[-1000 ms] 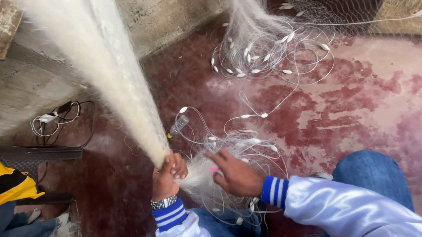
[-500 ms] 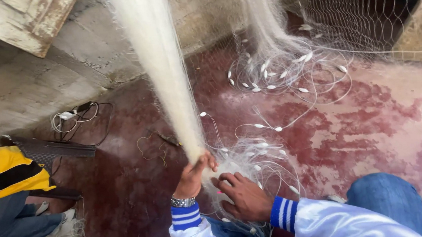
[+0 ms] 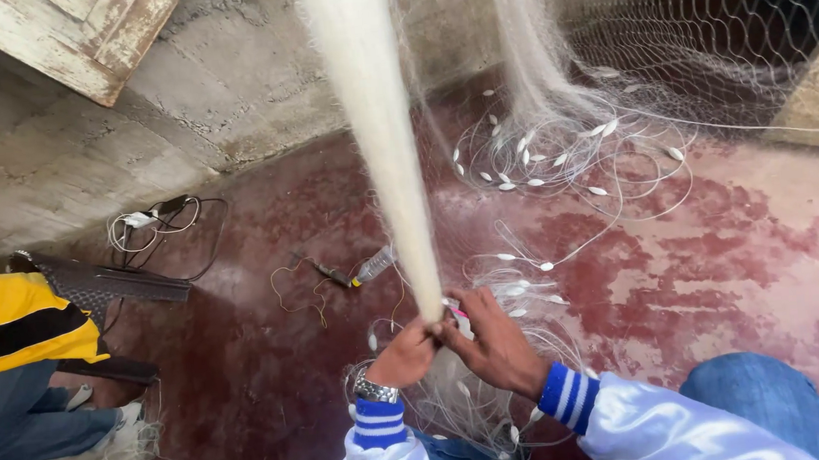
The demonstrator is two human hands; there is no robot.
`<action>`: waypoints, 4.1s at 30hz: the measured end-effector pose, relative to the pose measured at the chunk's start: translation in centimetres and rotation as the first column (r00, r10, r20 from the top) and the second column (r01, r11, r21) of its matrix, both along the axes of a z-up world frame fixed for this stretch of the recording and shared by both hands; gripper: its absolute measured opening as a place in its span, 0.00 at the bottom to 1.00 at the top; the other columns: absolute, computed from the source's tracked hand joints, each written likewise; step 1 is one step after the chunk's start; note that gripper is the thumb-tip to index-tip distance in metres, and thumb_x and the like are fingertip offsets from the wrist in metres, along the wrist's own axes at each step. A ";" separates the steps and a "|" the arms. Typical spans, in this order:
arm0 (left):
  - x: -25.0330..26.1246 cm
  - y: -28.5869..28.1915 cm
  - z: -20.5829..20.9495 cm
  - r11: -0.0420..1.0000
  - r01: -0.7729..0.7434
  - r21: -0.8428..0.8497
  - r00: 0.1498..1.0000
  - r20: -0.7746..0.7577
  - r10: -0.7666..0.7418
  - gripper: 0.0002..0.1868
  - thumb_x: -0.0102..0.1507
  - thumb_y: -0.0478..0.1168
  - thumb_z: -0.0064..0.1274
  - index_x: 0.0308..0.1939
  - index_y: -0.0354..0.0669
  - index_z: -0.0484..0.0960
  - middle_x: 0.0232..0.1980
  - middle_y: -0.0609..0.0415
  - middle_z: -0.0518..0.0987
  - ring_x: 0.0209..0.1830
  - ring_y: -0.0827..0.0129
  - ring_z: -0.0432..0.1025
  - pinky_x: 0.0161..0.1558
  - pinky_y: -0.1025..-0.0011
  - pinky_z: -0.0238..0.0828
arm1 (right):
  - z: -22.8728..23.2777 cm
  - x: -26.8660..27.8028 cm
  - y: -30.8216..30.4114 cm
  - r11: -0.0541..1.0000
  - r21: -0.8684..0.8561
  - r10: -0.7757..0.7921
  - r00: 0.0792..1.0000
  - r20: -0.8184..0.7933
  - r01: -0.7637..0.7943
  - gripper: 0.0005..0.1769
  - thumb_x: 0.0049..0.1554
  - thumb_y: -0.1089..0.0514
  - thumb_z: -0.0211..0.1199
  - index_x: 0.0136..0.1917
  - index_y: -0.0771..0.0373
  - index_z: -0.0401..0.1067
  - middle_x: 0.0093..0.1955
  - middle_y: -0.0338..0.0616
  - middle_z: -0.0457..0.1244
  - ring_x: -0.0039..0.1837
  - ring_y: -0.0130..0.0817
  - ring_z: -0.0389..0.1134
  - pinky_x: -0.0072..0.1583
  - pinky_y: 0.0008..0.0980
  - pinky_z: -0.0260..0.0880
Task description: The person sits on the floor holding a gill net suspended above them, untangling and separating the fine netting by hand while using small pink scissors to cut loose threads. They work section by section along the net, gathering the mesh and clearing the float line.
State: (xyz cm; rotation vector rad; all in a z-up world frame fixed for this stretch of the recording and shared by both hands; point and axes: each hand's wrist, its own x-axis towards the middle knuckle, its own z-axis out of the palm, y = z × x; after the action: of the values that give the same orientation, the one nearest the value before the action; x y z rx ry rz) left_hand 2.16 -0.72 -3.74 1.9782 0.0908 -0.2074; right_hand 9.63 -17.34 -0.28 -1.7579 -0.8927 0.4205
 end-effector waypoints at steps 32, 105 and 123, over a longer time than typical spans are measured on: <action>0.3 -0.6 2.0 0.514 -0.333 -0.790 0.678 0.178 0.713 0.12 0.61 0.43 0.46 0.39 0.36 0.73 0.19 0.65 0.57 0.14 0.84 0.55 0.23 0.73 0.73 | 1.5 -1.2 -0.3 0.937 0.339 0.065 0.995 0.081 -0.089 0.17 0.55 0.56 0.51 0.57 0.57 0.67 0.47 0.52 0.61 0.47 0.53 0.63 0.47 0.45 0.64; -1.2 0.5 4.0 0.508 -0.321 -0.800 0.835 0.014 0.550 0.19 0.59 0.55 0.45 0.42 0.45 0.68 0.20 0.64 0.60 0.10 0.82 0.49 0.18 0.78 0.54 | -0.7 -3.0 -1.3 0.839 -0.161 0.542 0.823 0.172 -0.519 0.22 0.56 0.55 0.43 0.64 0.56 0.55 0.39 0.47 0.55 0.33 0.44 0.61 0.27 0.43 0.59; -2.9 3.1 0.5 0.503 0.094 -0.859 0.955 0.221 0.199 0.11 0.61 0.38 0.45 0.40 0.33 0.64 0.16 0.58 0.57 0.07 0.81 0.53 0.11 0.77 0.62 | -2.5 -1.5 0.4 0.976 -0.095 0.193 0.980 -0.039 -0.196 0.11 0.51 0.54 0.52 0.50 0.46 0.63 0.45 0.38 0.55 0.43 0.54 0.63 0.40 0.47 0.66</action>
State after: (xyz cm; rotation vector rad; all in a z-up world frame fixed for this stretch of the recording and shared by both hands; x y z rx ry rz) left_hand -0.77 2.40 -3.28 0.9416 -0.1360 0.0957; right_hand 8.10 -16.90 -2.77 -1.7551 -1.0424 0.6258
